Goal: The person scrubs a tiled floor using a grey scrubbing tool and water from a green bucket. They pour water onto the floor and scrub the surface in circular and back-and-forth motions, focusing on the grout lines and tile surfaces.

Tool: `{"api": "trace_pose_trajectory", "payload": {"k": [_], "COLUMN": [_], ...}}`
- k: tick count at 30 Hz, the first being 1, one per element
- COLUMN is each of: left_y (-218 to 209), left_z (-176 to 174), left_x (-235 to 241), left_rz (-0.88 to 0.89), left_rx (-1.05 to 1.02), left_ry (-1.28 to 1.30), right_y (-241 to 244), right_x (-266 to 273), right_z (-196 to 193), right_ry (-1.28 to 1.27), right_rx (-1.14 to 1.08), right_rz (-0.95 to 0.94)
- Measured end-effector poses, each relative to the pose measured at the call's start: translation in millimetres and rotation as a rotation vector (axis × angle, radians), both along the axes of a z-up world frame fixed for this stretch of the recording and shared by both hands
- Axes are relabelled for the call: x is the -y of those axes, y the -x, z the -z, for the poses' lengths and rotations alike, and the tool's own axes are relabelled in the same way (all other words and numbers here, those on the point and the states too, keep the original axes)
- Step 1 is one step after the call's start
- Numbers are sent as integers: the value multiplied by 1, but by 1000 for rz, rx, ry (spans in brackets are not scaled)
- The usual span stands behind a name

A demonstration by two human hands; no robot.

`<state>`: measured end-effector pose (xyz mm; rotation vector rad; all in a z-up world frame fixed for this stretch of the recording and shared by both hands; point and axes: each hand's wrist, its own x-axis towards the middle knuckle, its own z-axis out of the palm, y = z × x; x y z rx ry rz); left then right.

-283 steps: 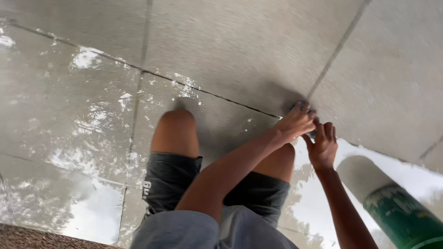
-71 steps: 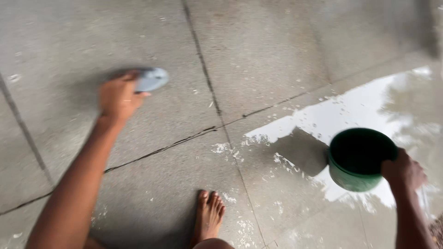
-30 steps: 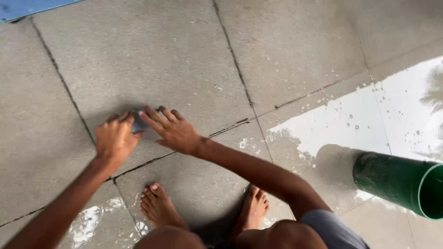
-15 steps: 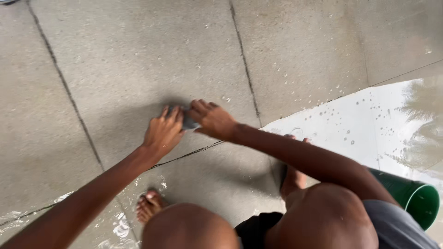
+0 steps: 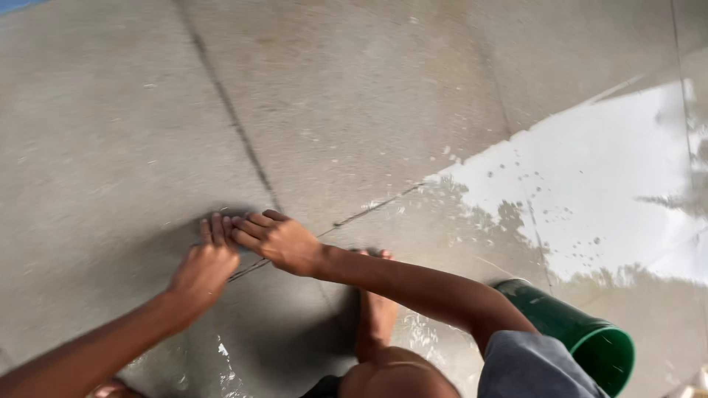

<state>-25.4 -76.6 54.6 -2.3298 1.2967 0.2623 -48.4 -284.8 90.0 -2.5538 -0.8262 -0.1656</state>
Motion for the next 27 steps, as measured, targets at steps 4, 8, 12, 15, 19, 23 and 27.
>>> {"api": "trace_pose_trajectory", "payload": {"k": [4, 8, 12, 15, 19, 23, 27], "left_y": [14, 51, 74, 56, 32, 28, -5], "left_z": [-35, 12, 68, 35, -7, 13, 2], "left_x": [128, 233, 385, 470, 535, 478, 314], "left_rz": [29, 22, 100, 33, -82, -96, 52], "left_rx": [-83, -301, -281, -206, -109, -39, 123], "left_ry": [69, 267, 505, 516, 527, 697, 636], "right_y": [21, 45, 60, 61, 72, 53, -3], "right_x": [104, 220, 342, 419, 481, 438, 300], "right_z": [-19, -25, -19, -28, -6, -5, -23], "right_ry": [-29, 50, 231, 275, 420, 292, 195], "right_rx": [-43, -79, -51, -24, -266, -242, -110], "right_rz": [16, 33, 204, 321, 495, 445, 205]}}
